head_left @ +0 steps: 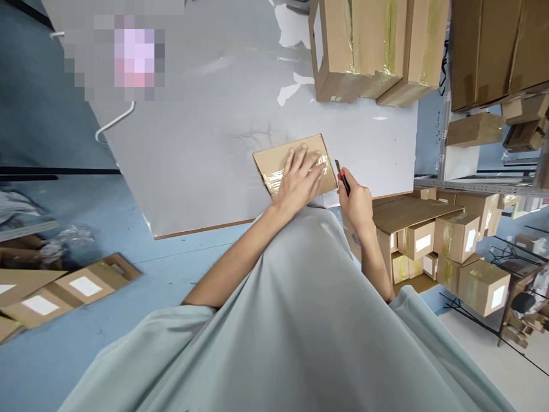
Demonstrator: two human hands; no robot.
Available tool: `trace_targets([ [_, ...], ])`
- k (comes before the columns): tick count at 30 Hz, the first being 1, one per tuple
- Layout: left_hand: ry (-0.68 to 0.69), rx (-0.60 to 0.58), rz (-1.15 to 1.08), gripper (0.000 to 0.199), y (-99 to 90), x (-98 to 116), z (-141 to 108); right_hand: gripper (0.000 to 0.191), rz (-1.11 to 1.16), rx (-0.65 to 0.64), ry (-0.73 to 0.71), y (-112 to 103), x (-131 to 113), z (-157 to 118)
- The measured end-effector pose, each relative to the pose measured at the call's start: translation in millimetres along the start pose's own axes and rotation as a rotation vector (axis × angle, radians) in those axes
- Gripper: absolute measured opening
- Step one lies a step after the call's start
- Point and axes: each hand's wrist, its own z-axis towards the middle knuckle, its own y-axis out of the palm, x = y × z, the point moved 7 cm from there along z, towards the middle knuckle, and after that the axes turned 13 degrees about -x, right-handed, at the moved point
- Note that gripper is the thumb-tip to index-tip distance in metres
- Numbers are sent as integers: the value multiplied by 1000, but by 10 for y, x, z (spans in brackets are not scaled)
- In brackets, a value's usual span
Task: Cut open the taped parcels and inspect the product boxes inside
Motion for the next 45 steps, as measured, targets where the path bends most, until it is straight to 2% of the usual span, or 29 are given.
trace_targets([
  [4, -34, 8, 9, 41, 15, -86, -18, 60, -5, -53, -68, 10, -20, 147],
  [12, -69, 42, -2, 41, 18, -70, -19, 62, -71, -120, -112, 5, -113, 350],
  [22, -52, 43, -9, 44, 37, -68, -39, 60, -180, -120, 106, 47, -444, 153],
  [33, -31, 35, -7, 39, 105, -73, -25, 55, -231, -100, 203, 51, -465, 71],
  [40, -21, 76, -43, 40, 103, -83, -37, 55, -270, -143, 229, 79, -414, -174],
  [45, -12, 79, -57, 40, 115, -91, -46, 57, -223, -85, 176, -3, -436, -144],
])
